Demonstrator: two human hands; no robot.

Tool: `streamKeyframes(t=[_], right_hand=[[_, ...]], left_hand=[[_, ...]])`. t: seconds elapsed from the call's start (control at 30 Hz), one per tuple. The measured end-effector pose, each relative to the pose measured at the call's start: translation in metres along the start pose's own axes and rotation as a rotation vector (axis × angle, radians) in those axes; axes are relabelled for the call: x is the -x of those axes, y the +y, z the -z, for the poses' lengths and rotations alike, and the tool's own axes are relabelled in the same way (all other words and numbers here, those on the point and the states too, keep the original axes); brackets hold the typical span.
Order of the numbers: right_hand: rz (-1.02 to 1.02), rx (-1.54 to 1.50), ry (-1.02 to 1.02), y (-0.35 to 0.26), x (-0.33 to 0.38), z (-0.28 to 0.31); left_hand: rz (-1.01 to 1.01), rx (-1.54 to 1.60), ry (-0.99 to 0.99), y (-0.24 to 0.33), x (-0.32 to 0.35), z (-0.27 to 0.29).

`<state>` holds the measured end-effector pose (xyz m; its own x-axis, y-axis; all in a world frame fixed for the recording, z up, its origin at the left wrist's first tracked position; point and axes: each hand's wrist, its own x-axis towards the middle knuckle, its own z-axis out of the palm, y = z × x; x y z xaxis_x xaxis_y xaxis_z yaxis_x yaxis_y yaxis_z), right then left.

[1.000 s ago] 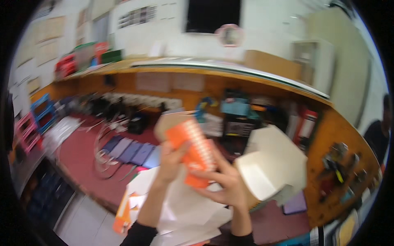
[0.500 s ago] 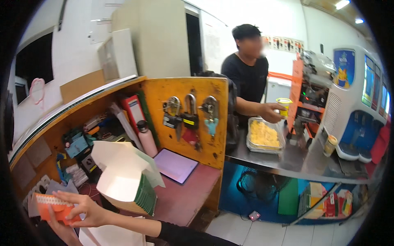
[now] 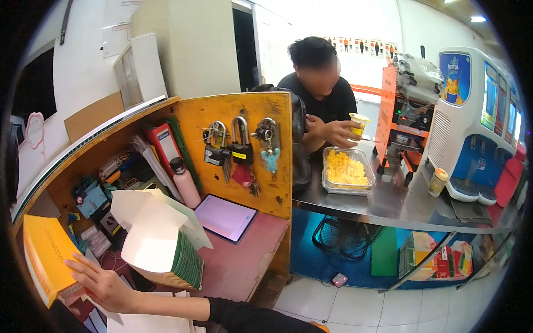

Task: The person writes on a receipt with a pen, then folds cardboard blanks into takeaway boxes by hand and stacks them together.

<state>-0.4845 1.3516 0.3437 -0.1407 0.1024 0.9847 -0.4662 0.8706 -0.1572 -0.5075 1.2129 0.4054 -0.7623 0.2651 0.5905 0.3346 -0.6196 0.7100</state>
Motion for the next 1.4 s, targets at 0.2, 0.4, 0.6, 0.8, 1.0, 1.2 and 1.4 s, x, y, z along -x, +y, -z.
streamKeyframes(t=[0.2, 0.4, 0.6, 0.8, 1.0, 1.2, 1.4], right_hand=[[-0.009, -0.171, 0.019, -0.013, 0.001, -0.003], [-0.105, -0.248, 0.131, -0.017, 0.009, -0.014], [-0.064, 0.017, 0.028, -0.015, 0.008, -0.005], [-0.102, 0.104, 0.112, -0.019, 0.0, 0.019], [-0.347, 0.062, -0.209, -0.033, -0.063, 0.118], [-0.996, -0.683, -0.399, 0.01, -0.111, 0.182], [-0.326, 0.313, -0.463, 0.037, -0.004, 0.182]], left_hand=[[-0.48, -0.055, -0.241, -0.055, -0.021, 0.044], [-0.22, -0.164, -0.13, -0.123, -0.039, 0.07], [-0.116, -0.193, -0.048, -0.11, -0.048, 0.074], [-0.13, -0.109, -0.335, -0.099, -0.033, 0.05], [-0.607, -0.938, -0.499, -0.058, -0.003, 0.025], [-0.961, -1.424, -0.739, -0.025, 0.006, 0.019], [-0.498, -0.955, -0.687, 0.012, 0.017, -0.046]])
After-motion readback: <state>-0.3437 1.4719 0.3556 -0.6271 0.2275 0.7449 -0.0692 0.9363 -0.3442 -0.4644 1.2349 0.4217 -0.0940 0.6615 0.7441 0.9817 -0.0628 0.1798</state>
